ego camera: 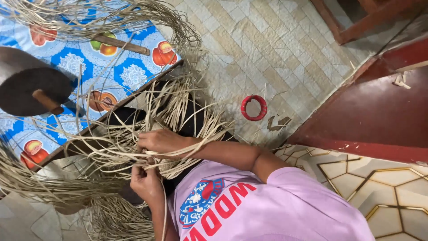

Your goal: The person sits on the floor and weaves dried straw strands by hand into a bundle held on their lap. They repeatedly pull, align, and interlace individual strands to build up the woven structure.

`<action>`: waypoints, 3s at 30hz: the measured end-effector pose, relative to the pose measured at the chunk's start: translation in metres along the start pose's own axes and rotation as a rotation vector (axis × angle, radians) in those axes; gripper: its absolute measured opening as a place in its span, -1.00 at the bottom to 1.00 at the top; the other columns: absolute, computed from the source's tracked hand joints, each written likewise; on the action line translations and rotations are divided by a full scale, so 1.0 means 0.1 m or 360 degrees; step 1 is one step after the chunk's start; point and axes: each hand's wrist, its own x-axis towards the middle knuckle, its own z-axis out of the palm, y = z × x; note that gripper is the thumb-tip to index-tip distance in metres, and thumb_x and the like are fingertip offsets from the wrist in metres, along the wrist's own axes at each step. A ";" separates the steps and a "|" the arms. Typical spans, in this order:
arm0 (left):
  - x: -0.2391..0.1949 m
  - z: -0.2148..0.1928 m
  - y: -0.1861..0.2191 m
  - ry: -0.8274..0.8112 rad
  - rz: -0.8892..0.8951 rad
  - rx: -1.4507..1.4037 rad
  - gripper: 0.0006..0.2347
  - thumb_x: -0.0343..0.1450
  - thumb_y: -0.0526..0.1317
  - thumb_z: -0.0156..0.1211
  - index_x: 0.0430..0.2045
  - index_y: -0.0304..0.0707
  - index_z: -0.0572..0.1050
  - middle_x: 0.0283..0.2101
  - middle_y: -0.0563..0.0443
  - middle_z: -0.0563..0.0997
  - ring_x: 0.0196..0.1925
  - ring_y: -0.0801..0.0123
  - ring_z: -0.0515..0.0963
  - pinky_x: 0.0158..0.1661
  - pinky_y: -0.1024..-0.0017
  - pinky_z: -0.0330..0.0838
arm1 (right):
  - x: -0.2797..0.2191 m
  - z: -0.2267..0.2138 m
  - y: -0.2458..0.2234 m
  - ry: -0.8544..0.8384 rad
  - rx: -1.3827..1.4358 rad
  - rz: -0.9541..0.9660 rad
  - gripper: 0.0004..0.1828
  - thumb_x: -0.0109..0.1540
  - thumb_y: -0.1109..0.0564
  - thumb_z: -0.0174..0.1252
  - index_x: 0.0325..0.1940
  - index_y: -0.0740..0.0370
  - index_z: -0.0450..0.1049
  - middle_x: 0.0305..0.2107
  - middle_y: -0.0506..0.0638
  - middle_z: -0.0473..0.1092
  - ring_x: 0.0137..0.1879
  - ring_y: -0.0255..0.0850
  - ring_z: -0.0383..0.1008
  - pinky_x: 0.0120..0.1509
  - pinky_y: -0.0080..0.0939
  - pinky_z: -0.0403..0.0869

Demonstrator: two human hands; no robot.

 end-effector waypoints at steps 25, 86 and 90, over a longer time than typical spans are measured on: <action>0.08 -0.02 -0.11 -0.0031 0.0030 0.0090 -0.95 0.30 -0.32 0.15 -0.53 -0.24 0.55 -0.55 -0.11 0.57 -0.40 0.35 0.52 -0.22 0.30 0.40 | -0.10 -0.10 0.04 0.0164 0.0197 -0.0156 -0.84 0.26 -0.07 0.02 -0.25 -0.02 0.44 -0.40 -0.08 0.29 -0.29 -0.06 0.41 -0.14 -0.19 0.43; 0.40 -0.02 -0.32 0.0031 -0.0178 0.0377 -0.87 0.28 -0.35 0.05 -0.54 -0.24 0.58 -0.68 -0.10 0.48 -0.59 0.40 0.37 -0.42 0.33 0.32 | -0.30 -0.37 -0.05 -0.0030 0.0761 0.0170 -0.71 0.15 0.09 0.21 -0.06 0.19 0.46 -0.12 0.26 0.38 0.15 0.25 0.32 0.29 0.17 0.25; 0.47 0.00 -0.43 -0.0004 -0.0163 0.0457 -0.87 0.31 -0.33 0.05 -0.58 -0.28 0.57 -0.70 -0.18 0.46 -0.59 0.40 0.36 -0.45 0.34 0.31 | -0.34 -0.28 0.07 -0.0118 0.0823 0.0152 -0.37 0.09 -0.12 0.30 0.12 0.24 0.34 0.02 0.32 0.32 0.25 0.29 0.22 0.38 0.25 0.11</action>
